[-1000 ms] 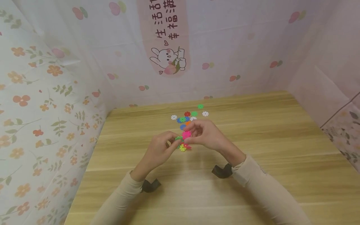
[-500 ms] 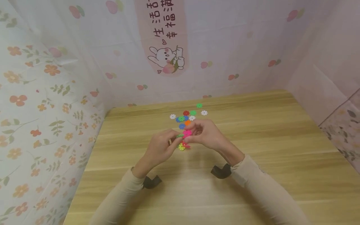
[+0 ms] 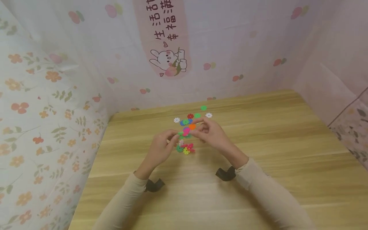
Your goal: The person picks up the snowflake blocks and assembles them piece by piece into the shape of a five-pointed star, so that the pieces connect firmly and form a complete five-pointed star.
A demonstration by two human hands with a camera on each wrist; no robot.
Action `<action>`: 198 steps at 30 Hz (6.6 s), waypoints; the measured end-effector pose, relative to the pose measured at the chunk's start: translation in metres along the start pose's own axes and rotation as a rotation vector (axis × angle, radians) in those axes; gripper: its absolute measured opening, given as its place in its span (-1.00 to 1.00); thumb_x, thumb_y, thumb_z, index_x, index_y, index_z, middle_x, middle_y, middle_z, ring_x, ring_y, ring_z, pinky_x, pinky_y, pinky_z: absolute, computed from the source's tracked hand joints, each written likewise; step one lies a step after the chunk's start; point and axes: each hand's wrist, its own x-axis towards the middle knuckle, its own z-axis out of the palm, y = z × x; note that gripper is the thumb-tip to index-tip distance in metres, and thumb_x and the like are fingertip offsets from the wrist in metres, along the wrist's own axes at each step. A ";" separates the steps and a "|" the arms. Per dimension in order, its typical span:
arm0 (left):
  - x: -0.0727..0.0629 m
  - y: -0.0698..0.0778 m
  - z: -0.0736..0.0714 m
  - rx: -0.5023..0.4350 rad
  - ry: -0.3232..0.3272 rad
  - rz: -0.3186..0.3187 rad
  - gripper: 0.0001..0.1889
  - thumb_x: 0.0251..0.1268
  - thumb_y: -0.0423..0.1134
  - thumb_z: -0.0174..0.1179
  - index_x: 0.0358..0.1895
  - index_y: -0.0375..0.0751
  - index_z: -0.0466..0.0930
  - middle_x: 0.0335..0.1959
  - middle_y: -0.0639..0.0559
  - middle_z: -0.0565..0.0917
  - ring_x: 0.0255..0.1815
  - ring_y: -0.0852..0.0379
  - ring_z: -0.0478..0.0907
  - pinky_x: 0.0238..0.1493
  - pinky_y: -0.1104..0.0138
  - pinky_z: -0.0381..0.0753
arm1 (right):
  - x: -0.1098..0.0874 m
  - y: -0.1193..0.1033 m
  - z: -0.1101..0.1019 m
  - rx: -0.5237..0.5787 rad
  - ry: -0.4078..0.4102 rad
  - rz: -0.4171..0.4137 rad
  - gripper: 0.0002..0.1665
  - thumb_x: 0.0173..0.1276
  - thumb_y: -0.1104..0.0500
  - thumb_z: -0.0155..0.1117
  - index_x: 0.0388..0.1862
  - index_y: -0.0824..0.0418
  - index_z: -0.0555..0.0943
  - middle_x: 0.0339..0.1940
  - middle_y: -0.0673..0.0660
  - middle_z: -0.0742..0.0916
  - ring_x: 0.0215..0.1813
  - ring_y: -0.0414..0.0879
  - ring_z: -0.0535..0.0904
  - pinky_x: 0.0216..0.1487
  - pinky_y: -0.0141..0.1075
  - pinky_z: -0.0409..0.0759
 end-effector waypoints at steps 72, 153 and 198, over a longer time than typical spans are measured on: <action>0.089 -0.134 0.043 -0.116 -0.104 -0.809 -0.63 0.33 -0.29 0.26 0.18 -0.04 0.52 -0.63 -0.02 0.65 -0.74 0.18 0.46 -0.68 0.41 0.36 | 0.022 0.082 -0.052 0.116 0.175 0.297 -0.45 0.54 0.02 0.18 0.28 0.38 0.40 -0.24 0.25 0.62 -0.47 -0.16 0.49 -0.39 -0.35 0.54; -0.004 -0.030 0.002 -0.463 -0.130 -0.412 -0.82 0.53 -0.20 0.12 0.03 -0.20 0.51 -0.43 -0.29 0.68 -0.51 -0.35 0.60 -0.37 0.05 0.71 | 0.127 0.114 -0.067 -0.449 0.240 0.419 -0.44 0.33 0.14 0.39 0.27 0.26 0.54 0.21 0.39 0.59 -0.11 0.10 0.59 -0.15 -0.17 0.58; 0.009 -0.004 0.006 -0.366 -0.141 -0.254 -0.83 0.54 -0.16 0.10 -0.08 -0.17 0.59 -0.41 0.09 0.65 -0.49 -0.02 0.62 -0.54 0.31 0.55 | 0.004 0.016 -0.021 0.130 -0.065 0.062 -0.49 0.35 0.20 0.41 0.24 0.32 0.58 -0.29 0.18 0.68 -0.31 -0.08 0.59 -0.21 -0.23 0.66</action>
